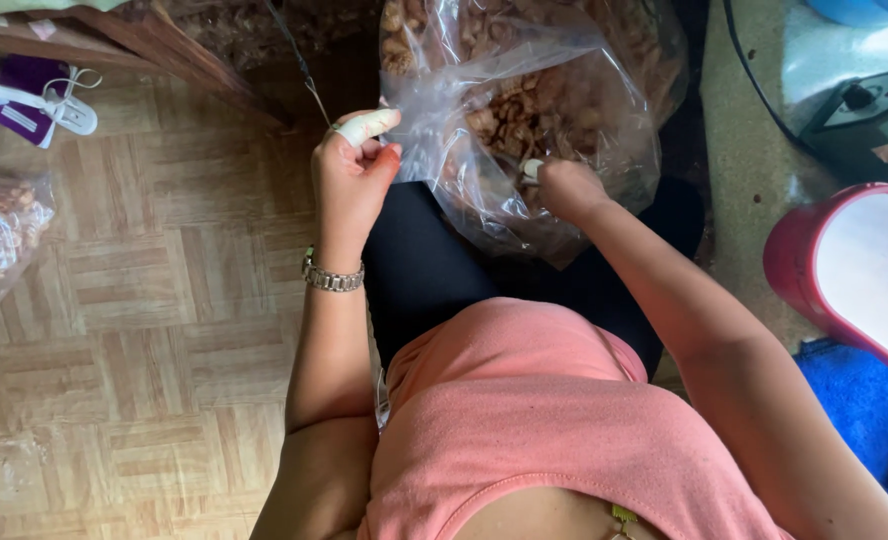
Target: Scooping snacks into small plastic bags and sealing them with a heat sealer
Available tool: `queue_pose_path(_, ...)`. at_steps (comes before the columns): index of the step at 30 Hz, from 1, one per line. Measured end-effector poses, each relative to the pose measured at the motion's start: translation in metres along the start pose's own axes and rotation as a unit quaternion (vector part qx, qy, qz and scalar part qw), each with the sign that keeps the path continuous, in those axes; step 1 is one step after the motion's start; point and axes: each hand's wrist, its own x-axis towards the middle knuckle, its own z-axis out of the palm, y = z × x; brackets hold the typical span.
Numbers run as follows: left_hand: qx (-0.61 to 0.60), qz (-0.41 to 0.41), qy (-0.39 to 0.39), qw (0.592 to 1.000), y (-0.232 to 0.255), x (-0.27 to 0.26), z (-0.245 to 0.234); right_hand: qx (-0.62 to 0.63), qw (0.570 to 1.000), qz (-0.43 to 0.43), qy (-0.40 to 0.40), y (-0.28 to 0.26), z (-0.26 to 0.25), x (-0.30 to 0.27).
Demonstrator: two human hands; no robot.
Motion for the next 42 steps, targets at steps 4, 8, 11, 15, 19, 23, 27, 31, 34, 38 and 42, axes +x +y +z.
queue_pose_path(4,-0.021,0.011,-0.014,1.0,0.002,-0.002,0.001,-0.091,0.995,-0.033,0.023,-0.009,-0.002,-0.003)
queue_pose_path(8,-0.012,0.007,-0.005,1.0,-0.009,-0.004,-0.001,0.043,0.999,-0.024,0.006,-0.029,-0.018,-0.011)
queue_pose_path(11,-0.011,0.02,-0.008,1.0,-0.012,-0.004,0.0,0.275,0.957,0.014,-0.086,-0.033,-0.048,-0.025)
queue_pose_path(15,0.002,0.039,-0.007,0.999,0.002,-0.003,0.002,0.268,0.956,0.064,-0.105,-0.039,-0.01,-0.022)
queue_pose_path(19,0.005,0.044,-0.007,0.999,0.007,-0.002,0.003,0.412,0.906,0.082,-0.055,-0.046,0.026,-0.016)
queue_pose_path(23,0.041,0.085,0.004,0.996,0.016,-0.002,-0.001,0.606,0.789,0.103,-0.027,-0.029,0.051,-0.018)
queue_pose_path(27,0.033,0.082,0.018,0.996,0.021,-0.001,-0.001,0.677,0.722,0.139,0.004,-0.017,0.07,-0.016)
queue_pose_path(31,0.023,0.093,0.017,0.995,0.025,0.003,0.009,0.744,0.645,0.162,0.06,-0.009,0.066,-0.026)
queue_pose_path(34,0.027,0.118,-0.003,0.993,0.021,0.011,0.029,0.728,0.664,0.15,0.081,-0.002,0.036,-0.036)
queue_pose_path(38,0.123,0.118,-0.022,0.985,0.044,0.021,0.067,0.648,0.742,0.126,0.113,0.009,-0.021,-0.062)
queue_pose_path(42,0.13,0.117,-0.101,0.979,-0.058,0.034,0.119,0.592,0.786,0.106,0.143,0.009,-0.084,-0.09)
